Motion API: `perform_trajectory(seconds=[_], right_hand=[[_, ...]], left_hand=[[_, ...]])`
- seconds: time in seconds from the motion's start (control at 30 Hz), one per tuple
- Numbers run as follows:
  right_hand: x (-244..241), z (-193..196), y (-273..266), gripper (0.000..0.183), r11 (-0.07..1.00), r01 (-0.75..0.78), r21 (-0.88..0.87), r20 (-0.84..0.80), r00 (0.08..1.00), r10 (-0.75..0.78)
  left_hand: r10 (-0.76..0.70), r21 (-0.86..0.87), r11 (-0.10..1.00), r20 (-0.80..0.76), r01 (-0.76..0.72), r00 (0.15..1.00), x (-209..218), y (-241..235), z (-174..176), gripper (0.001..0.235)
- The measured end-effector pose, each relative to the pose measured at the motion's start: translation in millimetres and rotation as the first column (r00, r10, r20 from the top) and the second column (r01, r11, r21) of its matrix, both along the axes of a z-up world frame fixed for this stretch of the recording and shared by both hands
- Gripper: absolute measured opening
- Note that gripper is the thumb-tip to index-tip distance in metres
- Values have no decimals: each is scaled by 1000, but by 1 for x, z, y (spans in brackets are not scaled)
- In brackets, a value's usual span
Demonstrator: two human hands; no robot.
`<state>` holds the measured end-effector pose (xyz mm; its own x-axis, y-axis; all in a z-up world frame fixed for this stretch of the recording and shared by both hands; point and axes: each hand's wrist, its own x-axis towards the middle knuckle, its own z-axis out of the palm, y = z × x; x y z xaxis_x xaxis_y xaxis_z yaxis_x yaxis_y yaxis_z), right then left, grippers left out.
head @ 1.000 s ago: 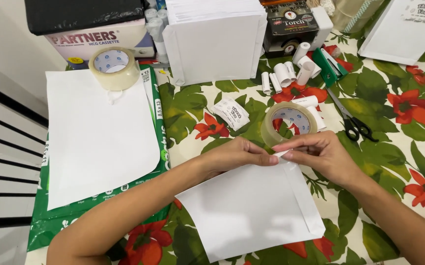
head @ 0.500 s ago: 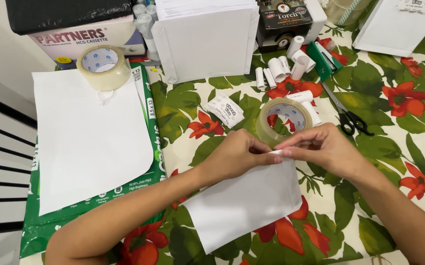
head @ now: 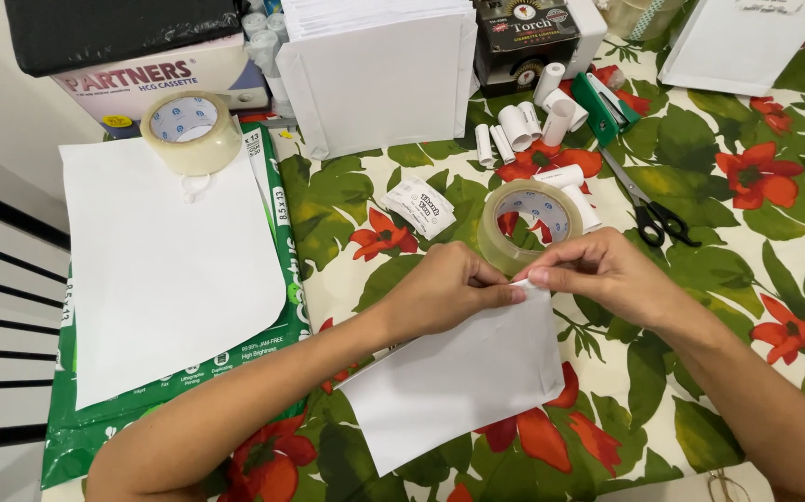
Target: Preparing small paper bags by folding paper and sealing them with tape.
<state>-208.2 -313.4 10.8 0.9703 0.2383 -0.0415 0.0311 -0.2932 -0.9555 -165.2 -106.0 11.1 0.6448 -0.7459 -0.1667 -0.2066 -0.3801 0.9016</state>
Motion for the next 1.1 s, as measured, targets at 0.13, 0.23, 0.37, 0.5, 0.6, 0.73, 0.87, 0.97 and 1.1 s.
perform_trajectory(seconds=[0.13,0.23,0.37,0.5,0.6,0.73,0.87,0.97,1.1], right_hand=[[0,1,-4,20,998,-50,-38,-12,999,50],[0,-4,0,11,999,-44,-14,29,999,45],[2,-4,-5,8,1000,-27,-8,124,992,28],[2,1,-8,7,1000,-13,13,168,986,11],[2,1,-8,6,1000,-26,15,182,983,23],[0,7,-7,7,1000,-23,-6,198,980,23],[0,9,-9,14,992,12,-122,148,989,7],[1,8,-8,15,991,40,-124,122,992,-25],[1,3,-9,14,993,23,-112,78,997,-14]], left_hand=[[-6,44,999,-4,6,1000,4,-2,-2,21],[-24,52,998,-4,24,1000,14,-5,-21,21],[-86,70,993,-77,92,993,25,-1,-31,26],[-79,-5,997,-377,83,923,13,15,19,29],[-69,-71,997,-470,40,880,8,19,17,27],[-74,-94,995,-396,40,915,11,18,0,28],[-35,-44,999,-173,28,984,2,19,10,29],[-59,-4,998,1,59,998,0,19,14,29],[-85,24,996,141,82,986,-4,14,30,35]])
